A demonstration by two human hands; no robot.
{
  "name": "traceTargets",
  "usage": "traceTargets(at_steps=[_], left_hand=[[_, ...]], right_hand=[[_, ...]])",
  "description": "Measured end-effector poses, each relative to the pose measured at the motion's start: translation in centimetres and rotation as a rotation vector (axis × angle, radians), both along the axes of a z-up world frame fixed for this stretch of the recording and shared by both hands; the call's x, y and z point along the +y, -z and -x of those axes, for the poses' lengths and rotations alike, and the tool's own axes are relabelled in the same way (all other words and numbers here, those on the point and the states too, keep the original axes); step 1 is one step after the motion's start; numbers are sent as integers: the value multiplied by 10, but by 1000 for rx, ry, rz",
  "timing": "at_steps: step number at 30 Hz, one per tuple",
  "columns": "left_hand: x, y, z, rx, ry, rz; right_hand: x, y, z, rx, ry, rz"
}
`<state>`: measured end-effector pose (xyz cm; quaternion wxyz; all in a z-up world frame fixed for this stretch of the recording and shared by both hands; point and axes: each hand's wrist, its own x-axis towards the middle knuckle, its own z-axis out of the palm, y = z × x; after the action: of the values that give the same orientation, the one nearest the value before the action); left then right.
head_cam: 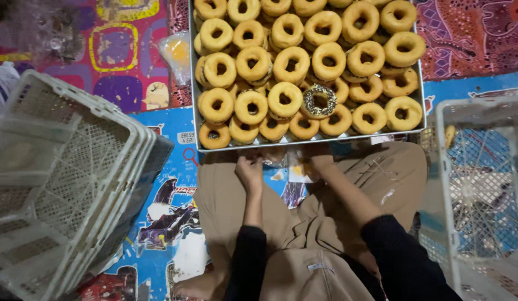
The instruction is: The person sits on the floor and repeatedly picks donuts from a metal tray, places them into small plastic bags, and sets the packaged donuts into a white plastic crate.
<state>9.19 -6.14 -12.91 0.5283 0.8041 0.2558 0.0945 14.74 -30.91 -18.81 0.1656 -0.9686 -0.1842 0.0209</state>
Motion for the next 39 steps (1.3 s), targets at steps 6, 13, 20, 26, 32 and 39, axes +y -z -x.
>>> traceTargets(at_steps=[6, 13, 20, 26, 32, 39], left_hand=[[-16, 31, 3, 212, 212, -530], [-39, 12, 14, -196, 336, -507], [-108, -58, 22, 201, 839, 125], [-109, -154, 72, -523, 908, -105], [-85, -168, 68, -494, 272, 972], [-23, -124, 30, -610, -125, 1841]], right_hand=[[16, -10, -19, 29, -49, 141], [4, -28, 7, 253, -22, 196], [-13, -108, 108, 23, -22, 256], [-15, -206, 137, -123, 78, -110], [30, -236, 153, -97, -227, -404], [-7, -247, 37, -90, 300, -562]])
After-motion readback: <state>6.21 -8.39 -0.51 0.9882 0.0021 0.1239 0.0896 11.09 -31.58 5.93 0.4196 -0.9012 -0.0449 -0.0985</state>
